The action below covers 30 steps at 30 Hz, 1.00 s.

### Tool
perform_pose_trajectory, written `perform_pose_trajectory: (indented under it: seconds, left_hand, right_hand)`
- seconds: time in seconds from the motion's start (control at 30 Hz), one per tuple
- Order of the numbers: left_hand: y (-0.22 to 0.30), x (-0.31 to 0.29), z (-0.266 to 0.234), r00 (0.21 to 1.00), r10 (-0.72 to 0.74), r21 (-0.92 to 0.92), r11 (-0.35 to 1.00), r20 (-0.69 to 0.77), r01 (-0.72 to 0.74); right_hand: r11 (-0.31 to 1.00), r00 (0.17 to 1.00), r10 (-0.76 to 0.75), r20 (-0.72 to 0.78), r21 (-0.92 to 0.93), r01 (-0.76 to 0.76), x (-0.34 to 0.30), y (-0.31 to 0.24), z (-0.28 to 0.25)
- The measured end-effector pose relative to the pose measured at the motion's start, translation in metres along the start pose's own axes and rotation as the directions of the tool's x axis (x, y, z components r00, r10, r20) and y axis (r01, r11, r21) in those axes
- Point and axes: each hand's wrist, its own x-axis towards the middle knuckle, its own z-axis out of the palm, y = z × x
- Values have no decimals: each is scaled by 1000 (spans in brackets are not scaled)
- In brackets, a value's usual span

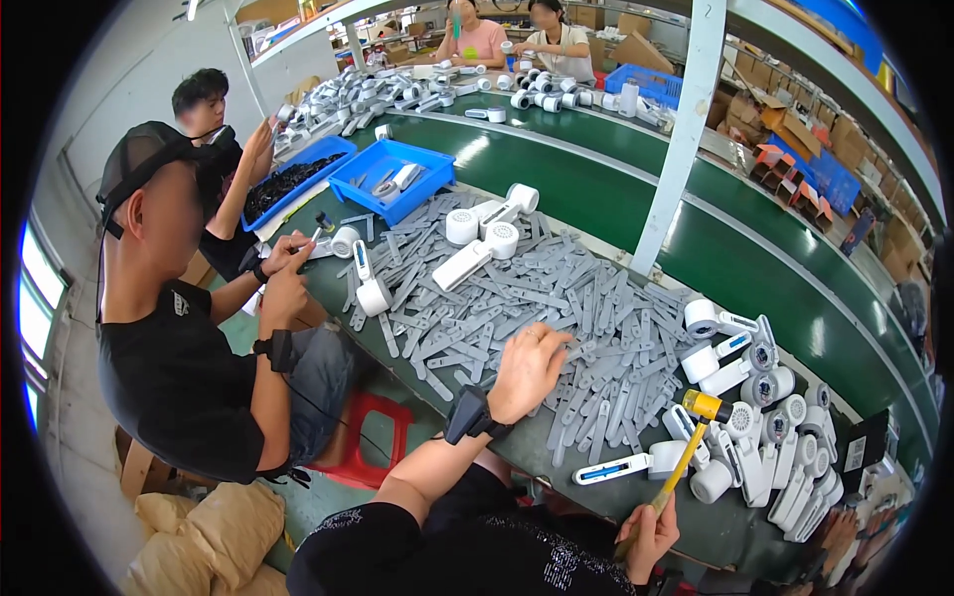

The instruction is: Assembling white plastic device housings using a small hammer on a production line.

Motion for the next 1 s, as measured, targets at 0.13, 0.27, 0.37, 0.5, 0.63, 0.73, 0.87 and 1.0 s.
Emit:
perform_pose_trajectory:
  seconds: [0.13, 0.27, 0.37, 0.5, 0.63, 0.73, 0.87, 1.0]
  left_hand:
    - [-20, 12, -20, 998, 6, 86, 996, -70, 0]
    - [-54, 35, -48, 990, 37, 224, 975, -137, -6]
    - [-82, 59, -68, 988, 33, 346, 938, -154, 22]
    - [-130, 88, -76, 983, 4, 552, 828, -184, 100]
    - [-160, 108, -75, 972, -233, 572, 793, -35, 211]
    - [-167, 116, -71, 951, -310, 501, 824, 9, 264]
    - [-156, 120, -67, 934, -354, 493, 822, 50, 285]
    - [-157, 118, -63, 925, -364, 504, 821, 105, 266]
  right_hand:
    - [1000, 1000, -3, 16, -24, 3, 2, -1, 0]
    - [1000, 1000, -7, 7, -17, 7, 2, 2, -1]
    - [1000, 1000, 0, 2, -7, 0, 2, 1, -1]
    - [1000, 1000, 7, 1, 2, -7, 1, 1, -1]
    - [1000, 1000, 12, -13, -17, -13, 1, 1, -3]
    - [999, 1000, 15, 10, -42, -15, 2, 6, -5]
    - [997, 998, 66, -11, -34, -66, 0, -11, 3]
    - [995, 999, 42, 16, -92, -40, -1, -16, 6]
